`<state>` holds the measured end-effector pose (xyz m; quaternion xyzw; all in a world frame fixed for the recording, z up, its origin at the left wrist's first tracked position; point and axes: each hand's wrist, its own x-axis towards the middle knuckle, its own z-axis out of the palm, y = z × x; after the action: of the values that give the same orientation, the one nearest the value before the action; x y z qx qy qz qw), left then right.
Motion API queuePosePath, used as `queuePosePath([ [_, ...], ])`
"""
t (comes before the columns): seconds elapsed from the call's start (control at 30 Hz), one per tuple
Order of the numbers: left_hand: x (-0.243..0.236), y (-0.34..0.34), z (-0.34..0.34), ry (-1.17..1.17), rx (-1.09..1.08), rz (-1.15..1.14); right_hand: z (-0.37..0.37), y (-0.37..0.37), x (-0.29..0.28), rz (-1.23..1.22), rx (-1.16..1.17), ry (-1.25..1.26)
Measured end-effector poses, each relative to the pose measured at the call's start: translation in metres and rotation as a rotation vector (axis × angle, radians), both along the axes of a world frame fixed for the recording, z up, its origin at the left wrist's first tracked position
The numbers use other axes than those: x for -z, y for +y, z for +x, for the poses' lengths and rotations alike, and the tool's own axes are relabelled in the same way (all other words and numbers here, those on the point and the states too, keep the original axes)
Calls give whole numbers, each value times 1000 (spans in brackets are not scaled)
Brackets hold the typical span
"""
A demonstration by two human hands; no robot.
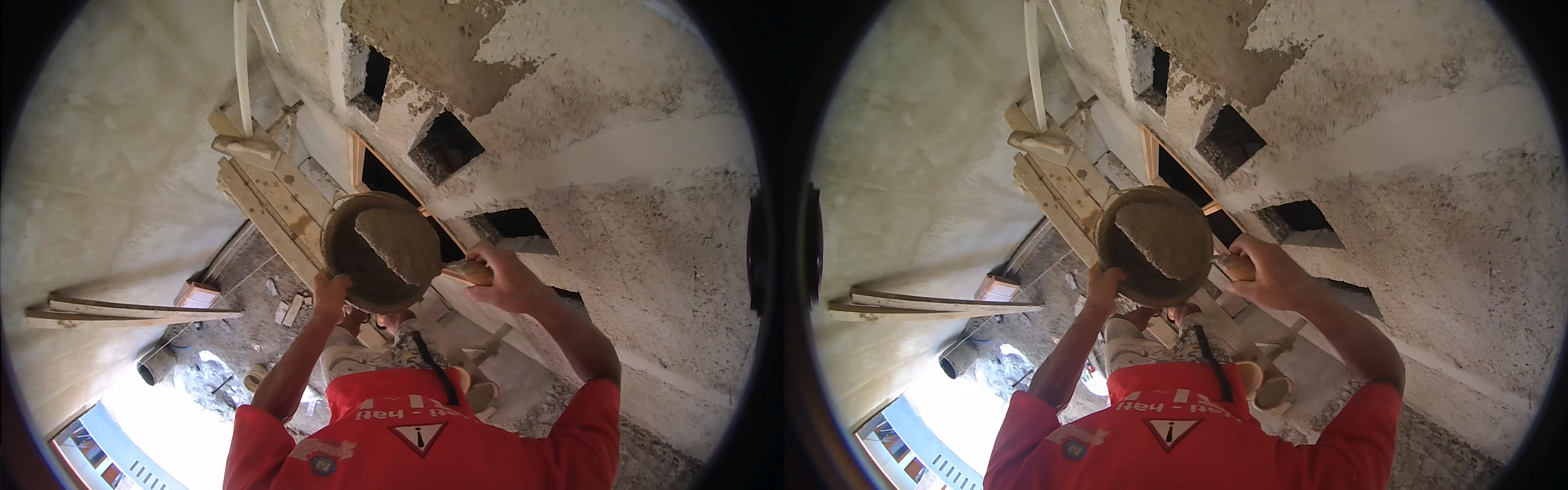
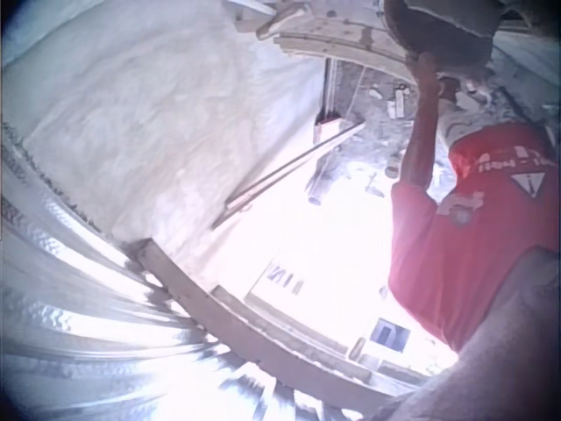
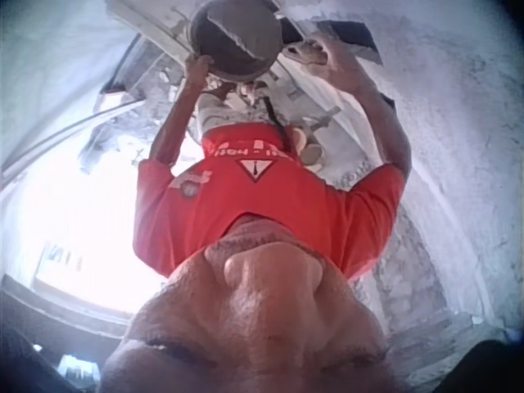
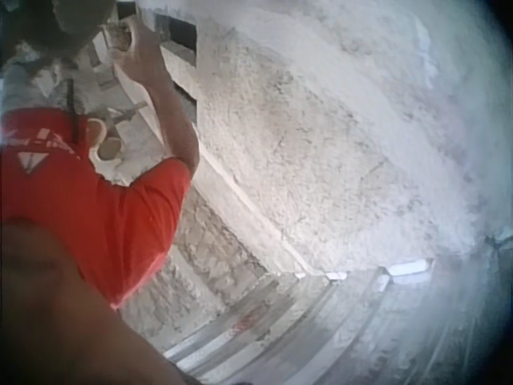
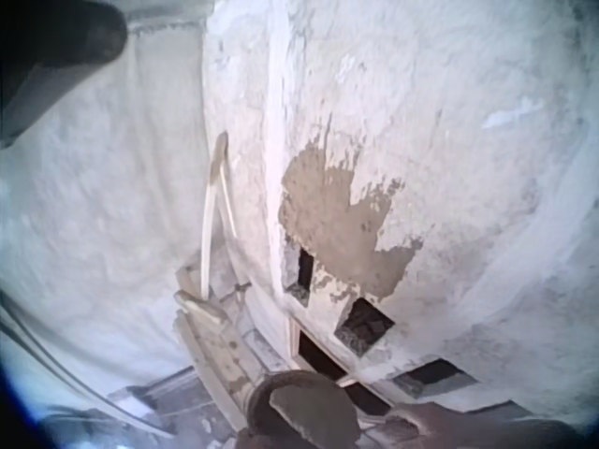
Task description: The person applies plaster to a concrete wall using a trowel, scooping the material from a bucket and spreading it over the surface around window openings.
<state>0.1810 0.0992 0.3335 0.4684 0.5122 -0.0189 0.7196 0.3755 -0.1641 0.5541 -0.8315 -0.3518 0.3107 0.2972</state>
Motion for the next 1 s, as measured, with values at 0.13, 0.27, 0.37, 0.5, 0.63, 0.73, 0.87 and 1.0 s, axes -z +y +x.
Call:
queuePosePath([
  [0.13,11,3,-17,-41,-4,94,19,-6,-41,-35,-25,96],
  [0.27,40,10,-24,-61,9,128,54,-23,-30,-219,423,267],
  [0.37,31,1,-26,-2,-5,99,97,-71,-49,-212,676,-275],
  [0.5,-3,-2,-16,132,2,88,76,-85,-132,-116,797,-425],
  [0.63,8,-15,-18,-87,-49,102,37,-78,-111,-197,505,-277],
  [0.73,-42,-25,4,-106,5,54,16,-75,-41,27,-22,-489],
  [0.87,-81,-34,17,-79,21,81,-10,-31,-8,-420,-188,-799],
  [1.0,-85,-32,21,-152,97,63,-17,-12,32,-550,-215,-653],
])
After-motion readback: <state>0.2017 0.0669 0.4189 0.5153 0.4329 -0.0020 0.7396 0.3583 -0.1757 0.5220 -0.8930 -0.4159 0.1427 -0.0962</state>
